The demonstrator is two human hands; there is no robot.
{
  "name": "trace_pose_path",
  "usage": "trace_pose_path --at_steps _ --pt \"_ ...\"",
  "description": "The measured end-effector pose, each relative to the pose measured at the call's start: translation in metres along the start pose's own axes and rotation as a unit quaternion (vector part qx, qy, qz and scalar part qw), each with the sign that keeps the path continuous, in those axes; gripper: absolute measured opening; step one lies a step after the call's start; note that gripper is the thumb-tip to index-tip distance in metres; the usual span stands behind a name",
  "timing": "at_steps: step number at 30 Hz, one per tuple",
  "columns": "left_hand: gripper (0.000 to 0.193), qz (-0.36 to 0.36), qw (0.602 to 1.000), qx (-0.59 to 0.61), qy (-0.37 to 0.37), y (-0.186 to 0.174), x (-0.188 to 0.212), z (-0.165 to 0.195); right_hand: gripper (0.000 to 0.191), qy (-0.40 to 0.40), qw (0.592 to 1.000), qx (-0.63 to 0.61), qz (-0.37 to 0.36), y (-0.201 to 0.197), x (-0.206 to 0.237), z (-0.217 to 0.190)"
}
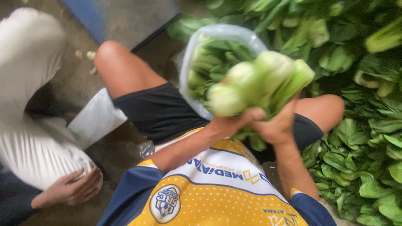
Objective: The person picks bunches of bok choy from a large pile on the floor and places them into a clear plastic bag. They repeatedly gather vegetables and pack them into the bag, occasionally adjusting the contents.
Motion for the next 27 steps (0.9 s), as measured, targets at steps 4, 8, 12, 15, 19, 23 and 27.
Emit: trace_pose_path --at_steps 4,8,12,15,19,23,27 --pt "0.082 -0.077 0.985 -0.133 0.072 -0.059 -0.006 0.016 0.122 0.04 0.995 -0.078 -0.052 -0.008 -0.005 0.019" --pt "0.074 0.215 0.904 -0.367 0.039 -0.154 -0.024 0.006 0.112 0.07 0.991 -0.089 -0.074 -0.009 -0.007 0.036" --pt "0.053 0.172 0.915 -0.352 -0.1 -0.187 -0.039 -0.024 0.103 0.069 0.994 -0.071 -0.045 -0.012 -0.029 0.03" --pt "0.032 0.2 0.921 -0.33 -0.047 -0.193 -0.039 -0.014 0.096 -0.014 0.999 0.037 -0.004 -0.004 -0.052 0.01" --pt "0.027 0.205 0.943 -0.256 -0.047 -0.194 -0.035 0.0 0.107 -0.02 0.921 0.385 -0.05 0.058 -0.066 0.02" --pt "0.027 0.21 0.937 -0.276 -0.04 -0.197 -0.032 0.004 0.134 -0.095 0.91 0.374 -0.149 0.124 -0.063 0.055" --pt "0.033 0.186 0.921 -0.341 -0.006 -0.2 -0.046 -0.001 0.141 -0.072 0.94 0.241 -0.23 0.11 -0.085 0.072"
Point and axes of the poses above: each hand's wrist, its own x-axis away from the middle knuckle, its own y-axis out of the palm, z = x × y, the point moved 5 cm from there along -x, towards the middle knuckle, and after that the axes turned 2 degrees about x, right-handed, at the moved point
